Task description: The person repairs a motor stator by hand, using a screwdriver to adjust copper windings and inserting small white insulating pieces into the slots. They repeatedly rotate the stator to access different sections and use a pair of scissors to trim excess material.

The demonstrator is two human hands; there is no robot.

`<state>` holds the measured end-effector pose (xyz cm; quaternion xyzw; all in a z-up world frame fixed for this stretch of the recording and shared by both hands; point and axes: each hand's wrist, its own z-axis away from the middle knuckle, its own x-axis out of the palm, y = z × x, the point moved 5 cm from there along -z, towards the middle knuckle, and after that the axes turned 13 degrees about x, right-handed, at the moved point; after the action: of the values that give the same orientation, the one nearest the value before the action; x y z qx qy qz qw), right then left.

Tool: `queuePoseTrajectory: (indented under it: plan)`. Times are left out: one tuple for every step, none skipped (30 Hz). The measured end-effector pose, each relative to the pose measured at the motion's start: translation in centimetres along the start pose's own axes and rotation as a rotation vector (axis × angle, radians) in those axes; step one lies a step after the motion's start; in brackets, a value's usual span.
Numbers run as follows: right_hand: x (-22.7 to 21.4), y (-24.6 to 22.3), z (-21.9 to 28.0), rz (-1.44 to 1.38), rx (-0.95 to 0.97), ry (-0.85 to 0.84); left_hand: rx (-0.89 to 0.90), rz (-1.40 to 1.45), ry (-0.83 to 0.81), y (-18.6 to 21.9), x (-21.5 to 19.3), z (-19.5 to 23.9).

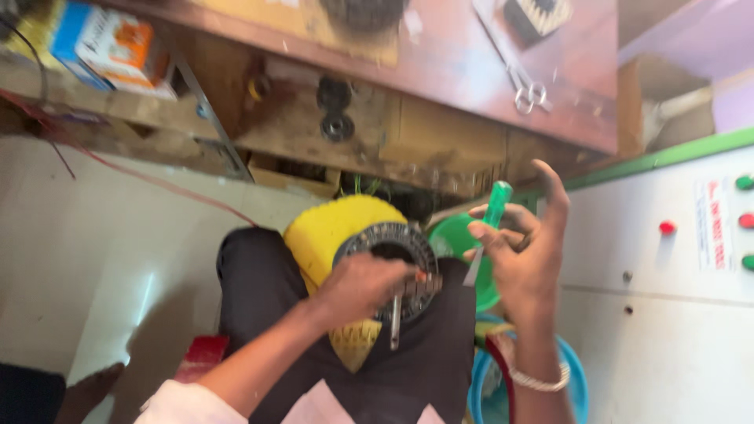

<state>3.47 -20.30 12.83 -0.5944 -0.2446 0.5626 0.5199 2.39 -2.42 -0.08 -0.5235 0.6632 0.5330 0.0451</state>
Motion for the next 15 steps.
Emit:
queuePoseTrajectory:
  plan:
    - [-0.7, -1.0, -2.1, 0.059, 0.004, -0.015, 0.062, -0.055, -0.046, 0.4, 0.3, 0.1]
    - [-1.1, -1.8, -4.3, 0.174, 0.009, 0.002, 0.094, -0.079, -0.019, 0.8, 0.2, 0.3]
    - [-1.3, -2.5, -6.6, 0.289, 0.014, 0.022, 0.127, -0.104, 0.008, 1.2, 0.1, 0.4]
    - [-1.4, -3.1, -8.9, 0.402, 0.026, 0.041, 0.155, -0.125, 0.03, 1.4, -0.1, 0.4]
    - [-1.3, -3.9, -11.3, 0.354, 0.0, 0.068, 0.116, -0.127, 0.001, 1.2, -0.2, 0.1]
    - [-1.1, -4.3, -13.4, 0.306, -0.017, 0.093, 0.073, -0.123, -0.032, 1.2, -0.2, 0.1]
    - [-0.9, -4.9, -15.4, 0.244, -0.056, 0.09, 0.029, -0.119, -0.065, 1.0, -0.5, -0.1]
    - [-0.9, -5.0, -17.0, 0.183, -0.085, 0.087, 0.02, -0.064, -0.082, 1.2, -0.8, -0.2]
    - [-1.0, -4.8, -18.1, 0.122, -0.113, 0.084, 0.011, -0.01, -0.098, 1.5, -1.1, -0.3]
    - [-1.3, -4.8, -18.6, 0.212, -0.244, 0.164, 0.004, 0.046, -0.115, 1.7, -1.6, -0.5]
    - [-1.5, -4.6, -18.7, 0.301, -0.375, 0.244, 0.015, 0.102, -0.118, 2.2, -2.1, -0.6]
    - [-1.7, -4.3, -18.6, 0.395, -0.509, 0.323, 0.027, 0.157, -0.116, 2.7, -2.5, -0.7]
    - [-1.8, -3.5, -18.5, 0.492, -0.539, 0.383, 0.04, 0.213, -0.114, 3.0, -2.8, -0.7]
    - [-1.7, -2.6, -18.2, 0.592, -0.574, 0.434, -0.042, 0.253, -0.054, 2.6, -3.2, -0.7]
    - [-1.7, -1.8, -17.9, 0.691, -0.609, 0.486, -0.123, 0.293, 0.006, 2.1, -3.5, -0.6]
